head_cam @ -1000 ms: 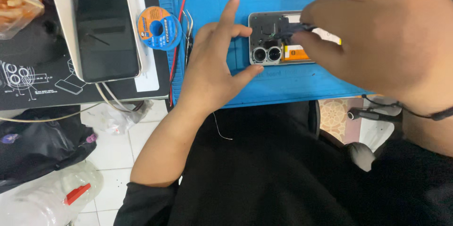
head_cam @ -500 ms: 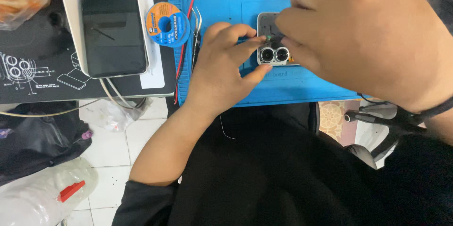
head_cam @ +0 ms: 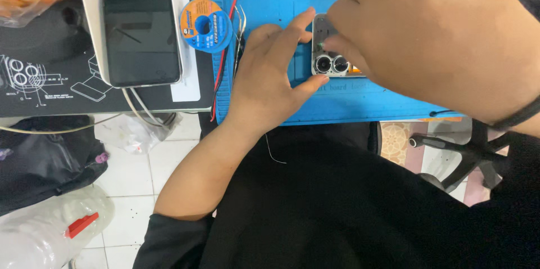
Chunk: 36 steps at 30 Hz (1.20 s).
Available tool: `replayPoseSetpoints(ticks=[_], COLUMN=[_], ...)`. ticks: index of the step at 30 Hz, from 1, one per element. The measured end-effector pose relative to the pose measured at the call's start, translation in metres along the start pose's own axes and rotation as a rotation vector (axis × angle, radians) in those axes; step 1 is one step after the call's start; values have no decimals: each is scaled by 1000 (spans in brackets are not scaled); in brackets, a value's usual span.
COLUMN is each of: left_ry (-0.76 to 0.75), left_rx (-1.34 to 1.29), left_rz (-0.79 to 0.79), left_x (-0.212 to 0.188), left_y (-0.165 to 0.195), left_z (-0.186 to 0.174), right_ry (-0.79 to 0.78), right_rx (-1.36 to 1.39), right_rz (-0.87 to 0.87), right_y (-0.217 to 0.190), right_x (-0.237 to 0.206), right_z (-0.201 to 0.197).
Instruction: The person aligns and seats a smartphone screen assembly onto the phone chassis, then uses a screwdriver to fasten screws around the camera module area. The person handles the phone and screwdriver throughout the clip.
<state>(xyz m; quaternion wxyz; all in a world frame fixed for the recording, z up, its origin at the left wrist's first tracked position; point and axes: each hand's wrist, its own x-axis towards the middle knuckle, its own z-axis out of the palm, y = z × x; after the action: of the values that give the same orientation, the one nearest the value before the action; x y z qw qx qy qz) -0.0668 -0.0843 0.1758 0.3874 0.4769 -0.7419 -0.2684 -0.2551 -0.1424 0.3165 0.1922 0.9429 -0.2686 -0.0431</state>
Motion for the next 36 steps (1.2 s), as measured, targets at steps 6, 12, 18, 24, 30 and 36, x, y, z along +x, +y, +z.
replayPoseSetpoints(ticks=[6,12,18,24,30,36], left_ry=[-25,-10,-28,-23,-30,-15], left_rx=[16,34,13,-7,-17,-25], left_rz=[-27,-2,-27,-35,-55,-22], left_x=[0,1,0,2,1,1], left_y=[-1,-3,-1,3,3,1], left_z=[1,4,0,-1,-1,-1], right_ry=[40,26,-27,-85,-93,-177], right_rx=[-28,-33,59,-169,-118,-233], right_rz=[-43,-58,-26,-64,-20,-62], right_y=[2,0,2,2,2,1], right_x=[3,8,9,8,0,6], right_z=[-3,8,7,2,6,1])
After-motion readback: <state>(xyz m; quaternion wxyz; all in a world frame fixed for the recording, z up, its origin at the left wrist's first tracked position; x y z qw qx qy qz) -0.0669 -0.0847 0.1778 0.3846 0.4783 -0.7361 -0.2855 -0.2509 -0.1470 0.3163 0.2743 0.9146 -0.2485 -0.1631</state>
